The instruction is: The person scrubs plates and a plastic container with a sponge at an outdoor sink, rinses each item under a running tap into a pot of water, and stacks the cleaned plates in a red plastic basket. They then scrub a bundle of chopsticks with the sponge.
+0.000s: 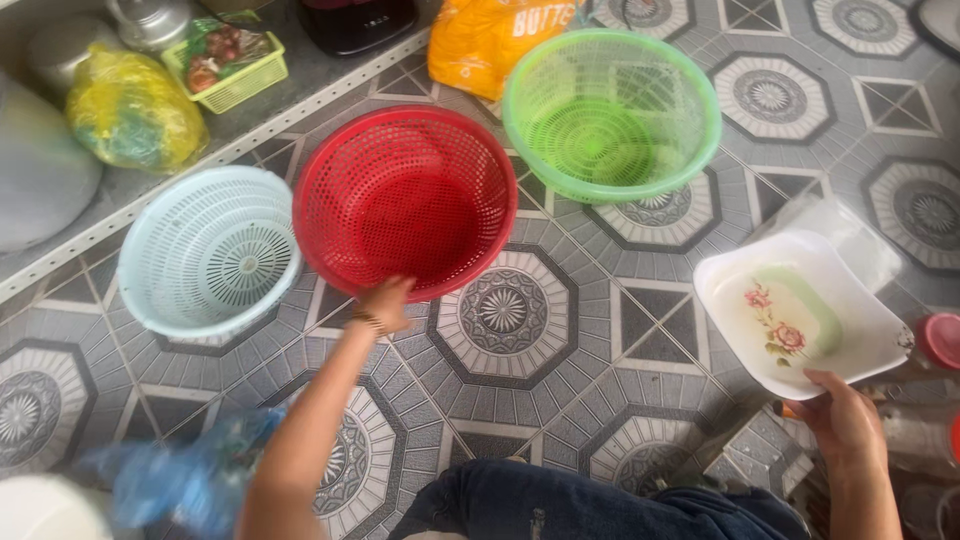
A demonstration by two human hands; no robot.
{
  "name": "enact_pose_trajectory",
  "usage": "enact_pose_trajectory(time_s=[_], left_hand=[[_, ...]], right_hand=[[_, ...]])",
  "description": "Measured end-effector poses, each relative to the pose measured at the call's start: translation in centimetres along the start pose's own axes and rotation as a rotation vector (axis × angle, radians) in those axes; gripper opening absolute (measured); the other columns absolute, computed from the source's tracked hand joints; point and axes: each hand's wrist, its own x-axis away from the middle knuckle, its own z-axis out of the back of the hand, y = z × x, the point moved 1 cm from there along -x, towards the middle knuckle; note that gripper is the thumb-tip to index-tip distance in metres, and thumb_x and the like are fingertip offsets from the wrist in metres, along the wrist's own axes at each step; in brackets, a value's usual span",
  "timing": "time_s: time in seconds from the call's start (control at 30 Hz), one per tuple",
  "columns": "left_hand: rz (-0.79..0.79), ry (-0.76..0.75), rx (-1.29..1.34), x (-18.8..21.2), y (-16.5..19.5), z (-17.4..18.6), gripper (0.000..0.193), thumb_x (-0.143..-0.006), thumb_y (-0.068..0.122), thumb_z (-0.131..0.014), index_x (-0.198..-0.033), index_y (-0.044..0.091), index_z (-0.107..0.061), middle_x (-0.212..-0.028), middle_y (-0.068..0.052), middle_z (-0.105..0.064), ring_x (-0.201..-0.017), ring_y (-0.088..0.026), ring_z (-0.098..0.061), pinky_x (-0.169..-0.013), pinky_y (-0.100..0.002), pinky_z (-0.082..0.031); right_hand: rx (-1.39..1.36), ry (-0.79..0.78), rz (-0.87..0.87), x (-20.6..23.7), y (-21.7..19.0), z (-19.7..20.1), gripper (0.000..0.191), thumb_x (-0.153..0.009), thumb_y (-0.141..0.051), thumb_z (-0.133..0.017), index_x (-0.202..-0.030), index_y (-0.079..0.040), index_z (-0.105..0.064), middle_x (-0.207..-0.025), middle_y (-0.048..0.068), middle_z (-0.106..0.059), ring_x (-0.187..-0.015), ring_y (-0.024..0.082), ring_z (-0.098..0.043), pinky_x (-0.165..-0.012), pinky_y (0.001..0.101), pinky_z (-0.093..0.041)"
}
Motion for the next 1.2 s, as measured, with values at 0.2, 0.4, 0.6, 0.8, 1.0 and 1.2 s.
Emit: enact_pose_trajectory(time_s=[0.2, 0.4, 0.6, 0.8, 1.0, 1.2], left_hand=[[-0.107, 0.257, 0.073, -7.6, 11.6, -4.1, 0.047, -0.093, 0.015, -0.065, -0.137, 0.011, -0.051, -0.117, -0.018, -0.063, -0.106, -0.038, -0.064, -0.088, -0.055, -0.051], [-0.506, 0.129, 0.217, -2.2, 21.3, -12.4, 0.058, -0.085, 0.008, -0.067, -0.138, -0.001, -0.046, -0.076, -0.027, -0.068, -0.069, -0.043, -0.069, -0.06, -0.055, -0.056], [-0.885, -0.058, 0.306, 7.7, 33.9, -20.8, 0.072, -0.08, 0.005, -0.067, -0.145, -0.005, -0.038, -0.085, -0.025, -0.068, -0.075, -0.043, -0.07, -0.063, -0.055, -0.056], [-1.029, -0.176, 0.13, 6.7, 43.5, -20.6, 0.07, -0.082, 0.007, -0.064, -0.148, 0.004, -0.039, -0.09, -0.021, -0.072, -0.085, -0.041, -0.07, -0.07, -0.055, -0.054], [-1.158, -0.09, 0.089, 1.4, 46.5, -18.5, 0.068, -0.074, 0.001, -0.065, -0.14, 0.016, -0.056, -0.096, -0.017, -0.073, -0.09, -0.037, -0.072, -0.072, -0.053, -0.056], [-1.165, -0.089, -0.019, -0.5, 46.4, -17.8, 0.057, -0.077, 0.003, -0.067, -0.132, 0.017, -0.062, -0.107, -0.012, -0.073, -0.099, -0.033, -0.072, -0.079, -0.049, -0.058]], right_hand=[[-0.126, 0.019, -0.01, 4.1, 0.7, 4.5, 0.038, -0.091, -0.003, -0.06, -0.128, 0.006, -0.058, -0.114, 0.014, -0.068, -0.091, 0.024, -0.07, -0.069, 0.0339, -0.06], [-0.101, 0.11, 0.085, 10.5, 0.8, 6.9, 0.058, -0.074, 0.008, -0.05, -0.13, -0.003, -0.059, -0.112, 0.012, -0.067, -0.09, 0.031, -0.068, -0.067, 0.0445, -0.062], [0.044, 0.225, 0.303, 15.1, 2.1, 5.1, 0.062, -0.075, 0.012, -0.056, -0.137, 0.004, -0.058, -0.115, 0.017, -0.065, -0.1, 0.028, -0.063, -0.081, 0.0395, -0.053], [0.447, 0.261, 0.526, 10.9, 5.7, 0.8, 0.073, -0.077, 0.007, -0.06, -0.147, -0.007, -0.045, -0.126, 0.018, -0.064, -0.117, 0.026, -0.062, -0.093, 0.0374, -0.052], [0.947, 0.281, 0.447, 3.6, 9.9, -5.8, 0.073, -0.091, 0.002, -0.058, -0.158, -0.01, -0.031, -0.131, 0.019, -0.06, -0.118, 0.034, -0.062, -0.09, 0.0422, -0.059], [1.561, -0.143, 0.413, 1.3, 10.2, -8.8, 0.072, -0.088, -0.006, -0.063, -0.153, -0.017, -0.035, -0.157, 0.015, -0.041, -0.143, 0.032, -0.045, -0.102, 0.0524, -0.048]])
